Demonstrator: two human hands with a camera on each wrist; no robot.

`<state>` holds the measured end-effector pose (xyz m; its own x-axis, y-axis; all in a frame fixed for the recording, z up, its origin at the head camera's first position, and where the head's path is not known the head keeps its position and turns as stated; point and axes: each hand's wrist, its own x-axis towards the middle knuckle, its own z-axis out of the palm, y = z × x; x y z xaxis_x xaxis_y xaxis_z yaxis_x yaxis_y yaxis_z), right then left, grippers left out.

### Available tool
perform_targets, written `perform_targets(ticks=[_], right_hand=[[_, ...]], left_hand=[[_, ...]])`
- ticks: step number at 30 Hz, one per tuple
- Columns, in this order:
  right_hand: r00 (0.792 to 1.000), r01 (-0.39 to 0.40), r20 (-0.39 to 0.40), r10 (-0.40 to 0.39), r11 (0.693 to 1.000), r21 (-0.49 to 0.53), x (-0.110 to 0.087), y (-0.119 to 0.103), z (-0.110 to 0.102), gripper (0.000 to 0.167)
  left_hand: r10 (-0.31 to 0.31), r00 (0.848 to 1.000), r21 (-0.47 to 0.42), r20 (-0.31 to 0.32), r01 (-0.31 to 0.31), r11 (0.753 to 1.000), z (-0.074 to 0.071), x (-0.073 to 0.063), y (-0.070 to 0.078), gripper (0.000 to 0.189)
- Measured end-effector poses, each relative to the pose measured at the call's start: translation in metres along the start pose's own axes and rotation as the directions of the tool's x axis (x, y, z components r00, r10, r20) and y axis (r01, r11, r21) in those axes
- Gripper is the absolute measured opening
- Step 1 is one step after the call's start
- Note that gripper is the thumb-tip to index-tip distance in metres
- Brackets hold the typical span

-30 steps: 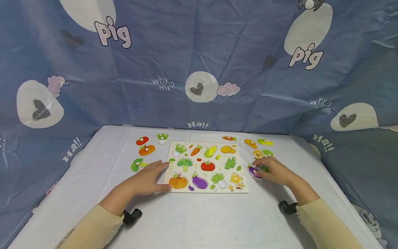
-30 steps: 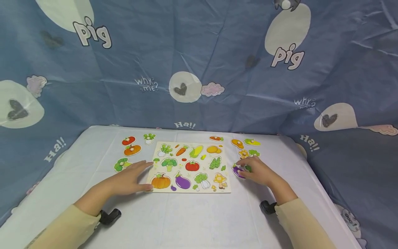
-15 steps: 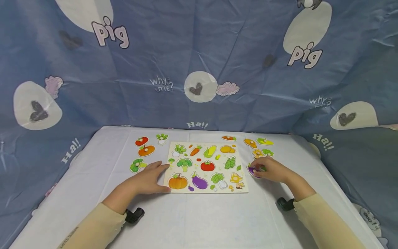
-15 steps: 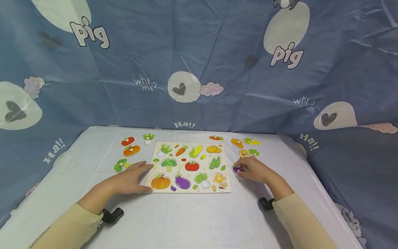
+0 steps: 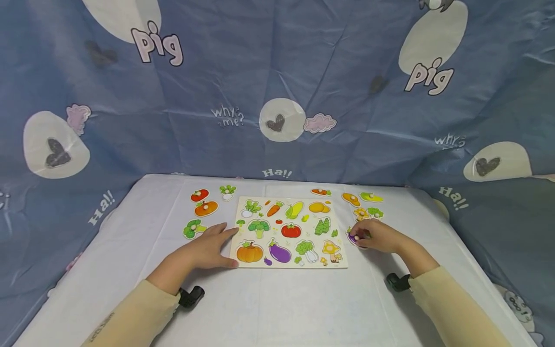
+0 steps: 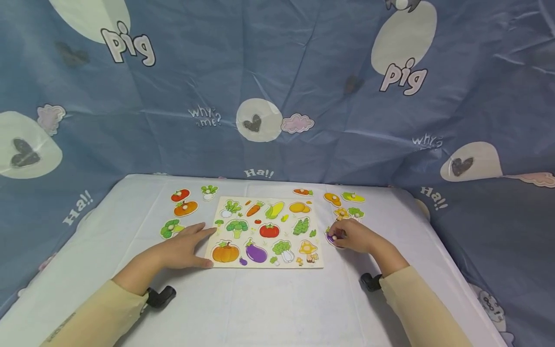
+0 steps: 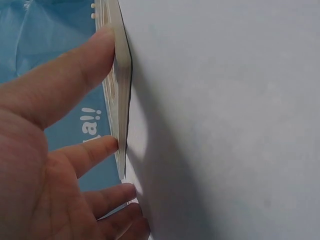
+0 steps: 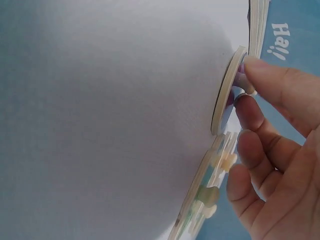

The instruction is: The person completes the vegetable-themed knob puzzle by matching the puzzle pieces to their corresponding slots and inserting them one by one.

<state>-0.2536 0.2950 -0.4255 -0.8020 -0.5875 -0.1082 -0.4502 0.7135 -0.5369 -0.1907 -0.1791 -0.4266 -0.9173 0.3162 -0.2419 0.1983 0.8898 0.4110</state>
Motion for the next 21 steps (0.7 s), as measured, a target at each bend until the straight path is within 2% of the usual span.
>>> perform_targets(ticks=[8, 21], right_hand=[[0.996, -0.092, 0.011, 0.092, 0.995, 0.028, 0.0032, 0.0013, 0.0009, 0.01], [0.992, -0.128, 0.003, 0.128, 0.991, 0.026, 0.0003, 0.0012, -0.0005, 0.009]], left_hand=[[-0.011, 1.0, -0.011, 0.014, 0.011, 1.0, -0.0013, -0.0002, -0.0004, 0.096], [-0.009, 1.0, -0.017, 0.019, 0.009, 1.0, -0.0008, -0.0001, -0.0023, 0.096]])
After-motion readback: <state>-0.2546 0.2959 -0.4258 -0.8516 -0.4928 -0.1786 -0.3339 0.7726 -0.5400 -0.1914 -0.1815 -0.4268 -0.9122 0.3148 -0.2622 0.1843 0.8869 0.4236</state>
